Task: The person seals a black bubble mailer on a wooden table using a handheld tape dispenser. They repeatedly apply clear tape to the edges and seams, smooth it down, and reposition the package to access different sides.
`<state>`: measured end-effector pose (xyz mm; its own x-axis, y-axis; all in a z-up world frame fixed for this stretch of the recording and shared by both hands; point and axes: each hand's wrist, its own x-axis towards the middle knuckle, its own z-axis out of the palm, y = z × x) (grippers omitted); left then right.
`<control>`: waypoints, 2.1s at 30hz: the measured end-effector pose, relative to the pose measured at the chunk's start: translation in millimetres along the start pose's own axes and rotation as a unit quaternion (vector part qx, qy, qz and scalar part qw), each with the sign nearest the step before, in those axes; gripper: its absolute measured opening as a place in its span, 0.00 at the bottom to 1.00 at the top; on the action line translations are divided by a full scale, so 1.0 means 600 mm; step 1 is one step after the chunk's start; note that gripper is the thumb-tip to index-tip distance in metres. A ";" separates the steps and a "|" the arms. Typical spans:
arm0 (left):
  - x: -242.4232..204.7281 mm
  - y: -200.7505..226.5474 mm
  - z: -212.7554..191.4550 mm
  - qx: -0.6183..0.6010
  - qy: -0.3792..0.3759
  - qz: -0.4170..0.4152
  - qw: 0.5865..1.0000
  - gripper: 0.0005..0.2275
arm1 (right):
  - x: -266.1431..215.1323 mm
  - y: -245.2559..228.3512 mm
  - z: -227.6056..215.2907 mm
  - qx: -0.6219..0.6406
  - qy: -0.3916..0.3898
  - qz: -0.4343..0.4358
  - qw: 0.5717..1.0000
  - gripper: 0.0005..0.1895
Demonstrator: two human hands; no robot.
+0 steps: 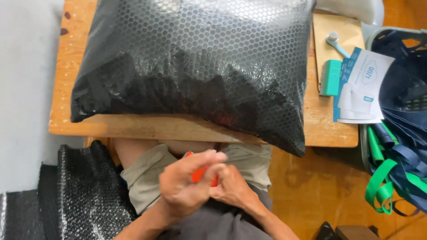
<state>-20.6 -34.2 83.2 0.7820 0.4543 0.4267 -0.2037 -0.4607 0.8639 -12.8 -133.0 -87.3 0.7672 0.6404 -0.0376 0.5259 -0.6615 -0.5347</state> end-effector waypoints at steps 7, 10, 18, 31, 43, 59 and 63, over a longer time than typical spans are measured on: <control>0.034 -0.035 -0.019 -0.320 0.100 -0.189 0.923 0.22 | -0.060 0.158 -0.403 0.314 -0.055 -0.035 0.947 0.25; 0.026 -0.054 0.001 -0.393 0.092 -0.221 0.888 0.26 | -0.097 0.251 -0.414 0.334 0.229 0.100 0.909 0.37; 0.023 -0.048 0.070 -0.541 0.021 -0.280 0.793 0.26 | -0.010 0.521 -0.362 -0.305 0.210 0.147 0.917 0.30; 0.039 -0.030 0.134 -0.607 0.028 -0.272 0.746 0.26 | 0.015 0.265 -0.409 0.043 0.436 -0.001 0.899 0.17; 0.040 -0.005 0.151 -0.622 0.010 -0.219 0.752 0.27 | 0.066 0.098 -0.312 0.727 0.193 0.060 0.657 0.15; 0.085 -0.039 0.190 -0.150 0.046 0.245 0.957 0.32 | 0.030 0.054 -0.420 0.431 0.332 -0.034 0.838 0.02; 0.130 -0.024 0.188 -0.012 0.083 0.319 0.944 0.35 | 0.019 0.077 -0.448 0.378 0.364 -0.022 0.851 0.03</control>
<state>109.4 -78.1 74.0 0.3928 0.2042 0.8967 -0.6163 -0.6652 0.4215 119.3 -261.1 114.3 0.9217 0.0647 0.3826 0.3848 -0.0259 -0.9226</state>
